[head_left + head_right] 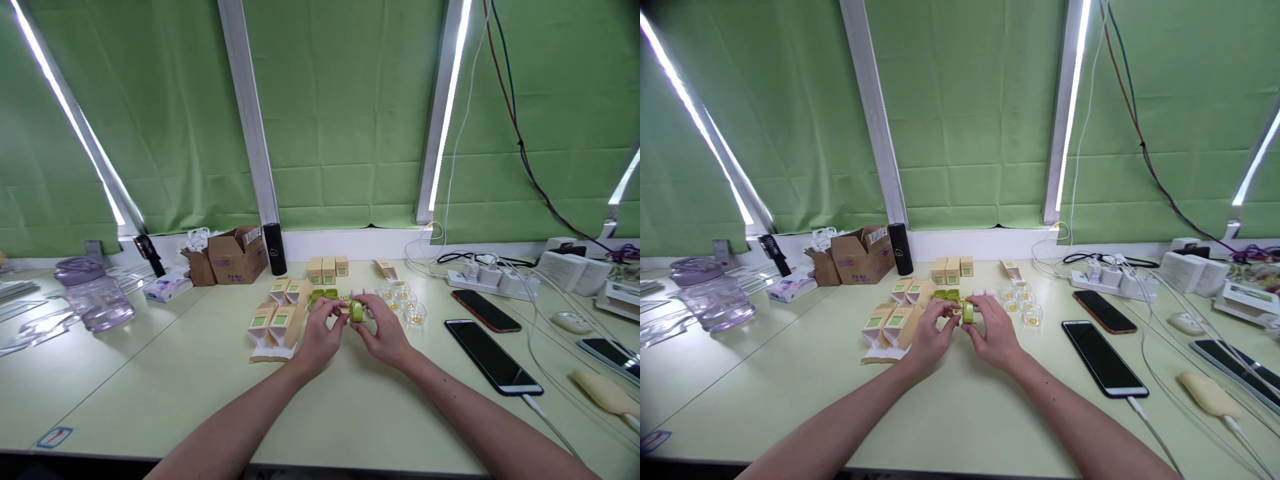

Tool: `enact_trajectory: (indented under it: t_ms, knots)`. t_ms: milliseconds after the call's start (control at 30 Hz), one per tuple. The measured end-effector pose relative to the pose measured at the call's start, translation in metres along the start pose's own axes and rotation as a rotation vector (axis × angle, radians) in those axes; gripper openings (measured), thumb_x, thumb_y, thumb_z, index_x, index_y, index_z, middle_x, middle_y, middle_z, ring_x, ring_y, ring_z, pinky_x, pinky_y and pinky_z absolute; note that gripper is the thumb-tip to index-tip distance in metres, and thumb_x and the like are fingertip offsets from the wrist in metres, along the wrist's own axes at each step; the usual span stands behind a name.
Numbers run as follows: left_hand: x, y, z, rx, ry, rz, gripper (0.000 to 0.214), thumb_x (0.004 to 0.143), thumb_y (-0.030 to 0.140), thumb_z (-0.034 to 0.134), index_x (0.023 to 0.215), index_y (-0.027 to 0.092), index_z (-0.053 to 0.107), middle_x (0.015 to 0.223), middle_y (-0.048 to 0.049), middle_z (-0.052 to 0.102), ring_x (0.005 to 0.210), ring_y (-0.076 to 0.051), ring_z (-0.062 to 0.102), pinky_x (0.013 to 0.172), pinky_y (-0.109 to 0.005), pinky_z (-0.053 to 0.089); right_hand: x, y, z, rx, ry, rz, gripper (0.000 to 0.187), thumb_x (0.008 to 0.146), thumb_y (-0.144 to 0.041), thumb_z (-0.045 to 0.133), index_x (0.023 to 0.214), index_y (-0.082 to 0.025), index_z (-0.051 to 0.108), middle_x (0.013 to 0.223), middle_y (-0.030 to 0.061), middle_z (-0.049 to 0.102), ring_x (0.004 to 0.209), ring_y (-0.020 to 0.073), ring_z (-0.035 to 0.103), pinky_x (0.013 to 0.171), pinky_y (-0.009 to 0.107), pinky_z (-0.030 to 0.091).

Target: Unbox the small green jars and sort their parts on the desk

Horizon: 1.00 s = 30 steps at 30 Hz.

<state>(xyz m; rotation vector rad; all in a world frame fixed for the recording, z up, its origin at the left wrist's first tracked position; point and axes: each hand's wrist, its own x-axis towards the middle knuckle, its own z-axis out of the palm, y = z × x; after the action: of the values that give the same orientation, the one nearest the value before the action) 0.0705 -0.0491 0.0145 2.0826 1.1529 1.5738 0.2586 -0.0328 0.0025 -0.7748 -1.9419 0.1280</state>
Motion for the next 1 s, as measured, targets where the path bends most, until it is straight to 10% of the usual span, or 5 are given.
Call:
enact_trajectory:
  t_ms: [1000]
  knots:
    - [0.0,-0.0045,0.001,-0.058,-0.052,-0.054,0.006,0.091,0.022,0.061,0.086,0.018,0.064,0.08,-0.0014,0.062,0.074,-0.016,0.06,0.071,-0.029,0.047,-0.0026,0.0036,0.0006,0.022,-0.047,-0.066,0.044,0.093,-0.029,0.066,0.135,-0.026,0.055,0.12,0.0113,0.068,0.109,0.0282,0.065,0.09,0.045,0.059]
